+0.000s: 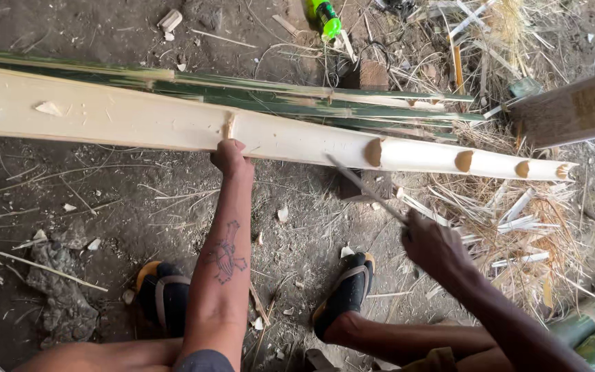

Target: The person uses a machete to split a bamboo pole lengthwise and then shapes the resulting strips by carving notches along their edges. The person repeatedly flips and repositions the bamboo strips while working.

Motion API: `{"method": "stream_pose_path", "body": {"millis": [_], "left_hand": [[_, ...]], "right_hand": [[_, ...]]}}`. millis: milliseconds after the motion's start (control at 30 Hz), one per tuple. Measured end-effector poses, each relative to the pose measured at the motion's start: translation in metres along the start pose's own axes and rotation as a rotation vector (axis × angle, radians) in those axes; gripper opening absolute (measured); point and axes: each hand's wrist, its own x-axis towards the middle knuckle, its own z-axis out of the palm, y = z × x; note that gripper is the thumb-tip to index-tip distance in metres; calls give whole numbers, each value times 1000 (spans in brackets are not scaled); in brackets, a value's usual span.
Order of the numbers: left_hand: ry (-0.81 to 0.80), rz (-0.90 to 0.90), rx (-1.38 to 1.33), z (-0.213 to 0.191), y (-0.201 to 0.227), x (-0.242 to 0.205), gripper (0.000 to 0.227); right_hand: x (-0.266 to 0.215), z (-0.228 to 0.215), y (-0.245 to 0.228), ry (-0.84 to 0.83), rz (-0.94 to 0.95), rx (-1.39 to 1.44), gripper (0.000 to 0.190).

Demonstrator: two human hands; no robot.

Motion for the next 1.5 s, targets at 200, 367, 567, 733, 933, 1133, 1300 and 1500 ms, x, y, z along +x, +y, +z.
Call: {"method": "stream_pose_path", "body": {"millis": [200,367,567,733,933,1133,1300,1500], "left_hand": [[105,11,2,-4,24,-8,72],[109,38,-51,6,45,-1,69],[122,48,-70,-1,40,-9,67],[78,-1,-91,-7,44,-14,65],[-81,-34,-299,7,38,-17,62],[-65,-9,-274,-3,40,-6,61],[-341,43,-327,-11,41,-8,56],[-150,-10,-227,-29,43,-8,53]], "right_hand": [[-8,15,4,363,-325,-36,30],[12,-23,49,72,266,95,45],[-21,9,-42,575,-435,134,21],[7,24,1,87,170,-35,33],[-1,54,49,-75,349,302,25],[-22,4,-5,222,-244,43,22],[-2,-70,37,40,-114,-584,40],[-8,-54,16,-100,-29,-290,38]]}}
